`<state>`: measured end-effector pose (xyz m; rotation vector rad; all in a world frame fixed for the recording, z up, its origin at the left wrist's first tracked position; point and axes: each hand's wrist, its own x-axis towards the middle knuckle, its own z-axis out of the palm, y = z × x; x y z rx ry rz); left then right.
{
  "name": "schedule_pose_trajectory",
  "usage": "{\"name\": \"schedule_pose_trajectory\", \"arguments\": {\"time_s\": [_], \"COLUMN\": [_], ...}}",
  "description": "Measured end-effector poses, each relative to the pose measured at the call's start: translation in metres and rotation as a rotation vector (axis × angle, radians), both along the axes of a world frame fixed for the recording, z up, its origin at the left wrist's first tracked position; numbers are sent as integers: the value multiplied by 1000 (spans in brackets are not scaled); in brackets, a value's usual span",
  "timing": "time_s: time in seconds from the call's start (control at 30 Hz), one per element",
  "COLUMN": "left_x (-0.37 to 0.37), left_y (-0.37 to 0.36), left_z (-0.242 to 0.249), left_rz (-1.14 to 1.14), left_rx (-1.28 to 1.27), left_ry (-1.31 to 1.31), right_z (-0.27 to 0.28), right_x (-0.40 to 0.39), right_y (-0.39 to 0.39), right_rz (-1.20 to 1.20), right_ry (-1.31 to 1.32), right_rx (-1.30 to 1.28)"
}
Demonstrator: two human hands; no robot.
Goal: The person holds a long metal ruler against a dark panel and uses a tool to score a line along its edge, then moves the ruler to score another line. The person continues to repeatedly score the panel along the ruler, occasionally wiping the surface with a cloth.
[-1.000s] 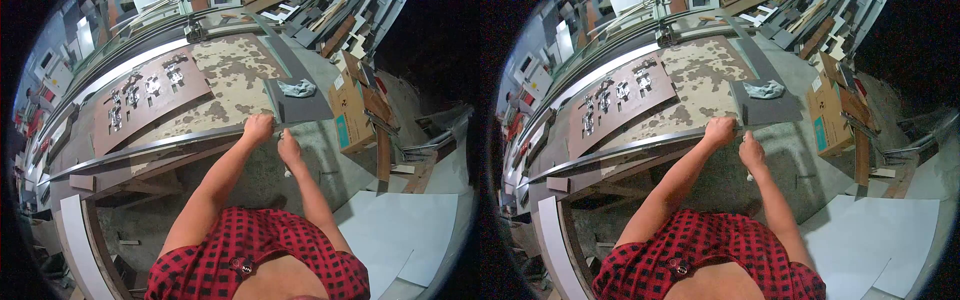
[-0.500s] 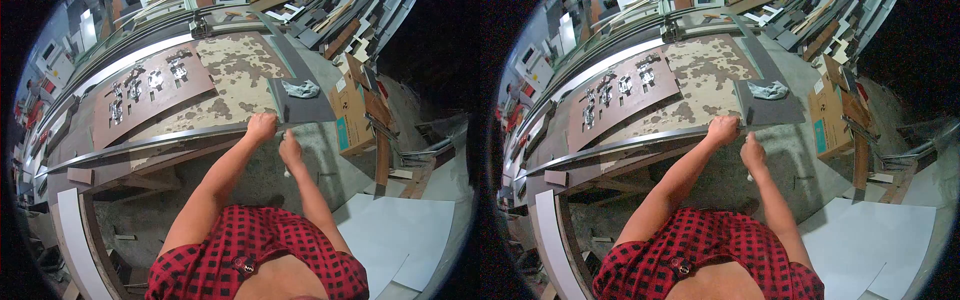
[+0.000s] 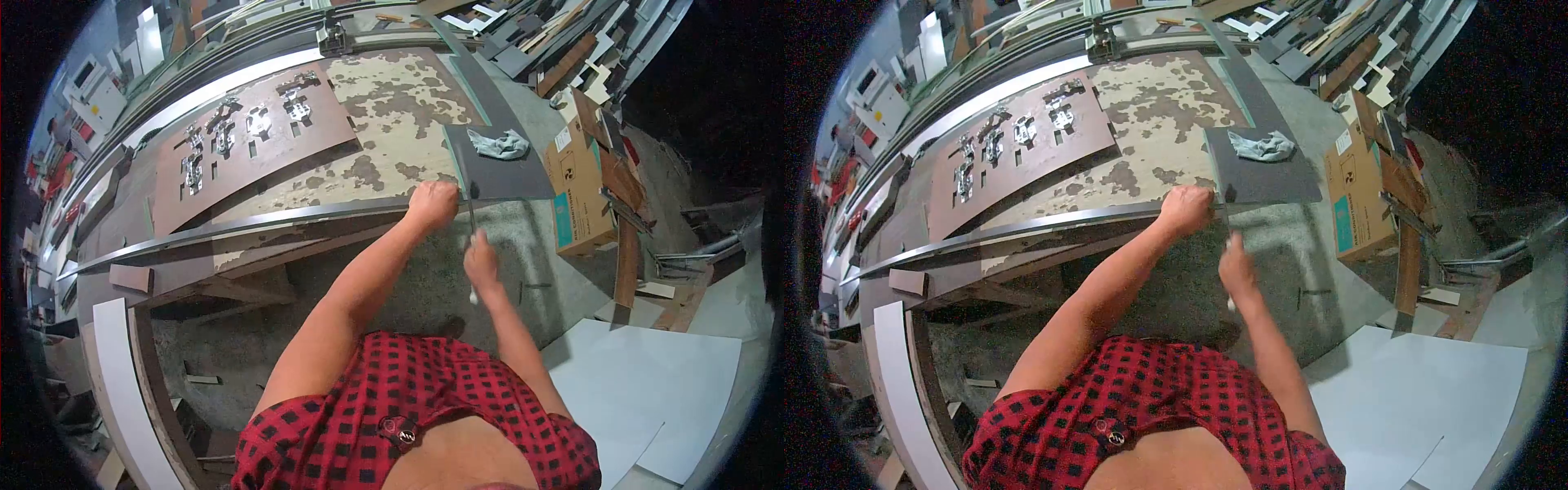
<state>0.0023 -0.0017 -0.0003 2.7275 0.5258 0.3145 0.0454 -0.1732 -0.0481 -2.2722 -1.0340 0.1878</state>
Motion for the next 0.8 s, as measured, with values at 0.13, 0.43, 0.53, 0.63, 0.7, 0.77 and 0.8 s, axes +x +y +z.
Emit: {"name": "schedule_pose_trajectory", "arguments": {"time_s": [0.13,0.43,0.53,0.63,0.7,0.77,0.8], "left_x": [-4,-3,-2,-1,-2,-3,-4], "left_y": [-1,0,2,1,1,1,1], "left_z": [7,2,-6,-5,-4,-2,2], "left_rz": [7,-4,-11,8,-3,-12,-3], "left_rx": [3,15,28,16,18,17,8], "left_ry": [15,-57,-107,-71,-81,-93,-49], "right_z": [8,-50,-22,-25,-39,-8,3], "right_x": [11,-27,-6,18,23,2,-9], "right_y": [37,-42,-6,28,36,22,10], "right_rz": [-41,-26,-36,7,-57,-47,-42], "right_ry": [-107,-21,17,-100,-116,70,254], "right_rx": [8,163,-50,68,121,112,100]}}
